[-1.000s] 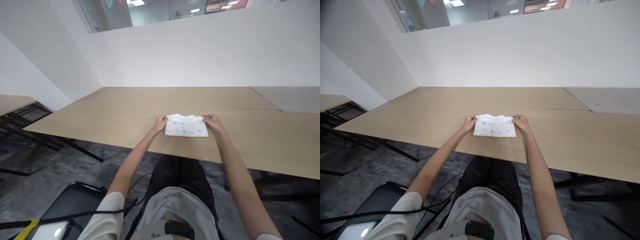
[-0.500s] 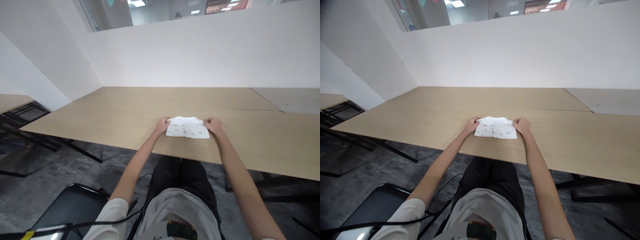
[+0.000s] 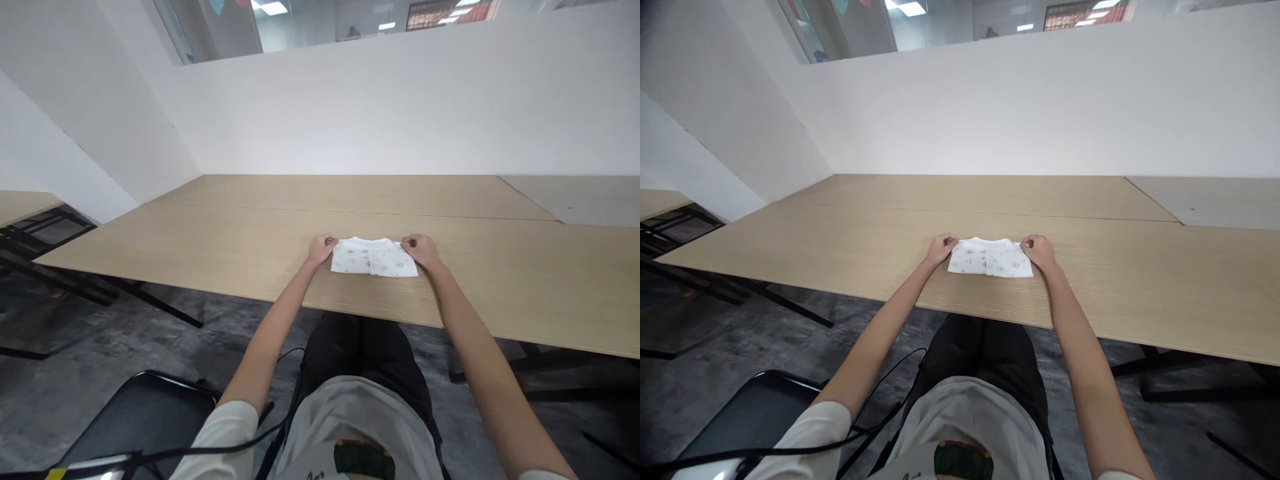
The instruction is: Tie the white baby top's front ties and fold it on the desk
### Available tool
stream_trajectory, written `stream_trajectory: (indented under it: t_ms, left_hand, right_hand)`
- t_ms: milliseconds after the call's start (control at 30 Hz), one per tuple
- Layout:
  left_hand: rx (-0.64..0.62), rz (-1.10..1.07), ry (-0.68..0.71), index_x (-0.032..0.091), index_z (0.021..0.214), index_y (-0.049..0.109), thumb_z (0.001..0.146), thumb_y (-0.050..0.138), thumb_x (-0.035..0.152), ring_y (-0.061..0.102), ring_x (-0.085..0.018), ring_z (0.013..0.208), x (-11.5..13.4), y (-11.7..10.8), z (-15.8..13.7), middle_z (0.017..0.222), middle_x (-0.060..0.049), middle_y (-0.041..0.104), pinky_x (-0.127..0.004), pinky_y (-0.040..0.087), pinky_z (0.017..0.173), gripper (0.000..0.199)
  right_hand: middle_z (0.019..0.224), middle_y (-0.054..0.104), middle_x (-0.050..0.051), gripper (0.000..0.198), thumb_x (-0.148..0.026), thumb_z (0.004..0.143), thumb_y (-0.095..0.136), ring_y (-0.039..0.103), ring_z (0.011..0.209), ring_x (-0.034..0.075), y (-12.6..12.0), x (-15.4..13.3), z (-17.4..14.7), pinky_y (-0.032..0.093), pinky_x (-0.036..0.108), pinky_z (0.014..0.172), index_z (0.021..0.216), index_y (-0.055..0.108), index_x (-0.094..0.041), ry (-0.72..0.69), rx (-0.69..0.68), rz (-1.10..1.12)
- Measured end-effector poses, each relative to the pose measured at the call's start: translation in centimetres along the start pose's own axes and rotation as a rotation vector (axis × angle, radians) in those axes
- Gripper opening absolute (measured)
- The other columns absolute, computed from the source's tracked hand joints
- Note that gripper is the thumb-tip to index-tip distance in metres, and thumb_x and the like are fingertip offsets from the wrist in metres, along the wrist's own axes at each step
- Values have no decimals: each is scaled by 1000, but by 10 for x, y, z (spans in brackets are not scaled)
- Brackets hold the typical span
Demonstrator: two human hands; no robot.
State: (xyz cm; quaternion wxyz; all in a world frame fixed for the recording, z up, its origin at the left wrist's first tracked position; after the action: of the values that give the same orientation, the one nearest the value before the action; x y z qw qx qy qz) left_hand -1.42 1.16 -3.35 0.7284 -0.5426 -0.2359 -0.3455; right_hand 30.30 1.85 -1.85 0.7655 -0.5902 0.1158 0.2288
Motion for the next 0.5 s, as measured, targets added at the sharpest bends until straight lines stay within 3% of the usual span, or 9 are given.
stream_trajectory:
  t_ms: [167, 367, 500]
  left_hand:
    - [-54, -57, 60, 15, 98, 68, 85, 50, 40, 62, -17, 81, 2, 3, 0, 93, -7, 71, -29, 48, 75, 33]
    - [-55, 154, 192, 16, 93, 70, 82, 55, 43, 55, -23, 103, 13, 1, -2, 102, -9, 64, -37, 41, 95, 32]
    - [-92, 96, 228, 15, 88, 67, 86, 47, 41, 56, -19, 91, 17, 3, -3, 93, -7, 65, -33, 44, 87, 33]
  right_hand:
    - [85, 71, 9, 15, -23, 79, 56, 62, 78, 20, 0, 2, 1, 44, 29, 71, 80, 69, -15, 22, 23, 66]
    - [83, 70, 9, 13, -22, 79, 55, 62, 77, 20, -1, 3, 0, 45, 29, 71, 79, 67, -16, 20, 36, 58]
    - [83, 70, 9, 14, -22, 79, 54, 61, 76, 20, -3, 4, -1, 44, 29, 71, 82, 66, -16, 6, 53, 56]
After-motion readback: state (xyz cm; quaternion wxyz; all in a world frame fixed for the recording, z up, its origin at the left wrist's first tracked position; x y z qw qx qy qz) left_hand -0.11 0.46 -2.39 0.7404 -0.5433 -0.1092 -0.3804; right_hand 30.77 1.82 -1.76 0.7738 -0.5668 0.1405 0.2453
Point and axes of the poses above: each hand's wrist, its own z-axis towards the middle knuckle, its own y-axis out of the palm, x = y × z, the point moved 5 cm from there along z, towards the middle knuckle
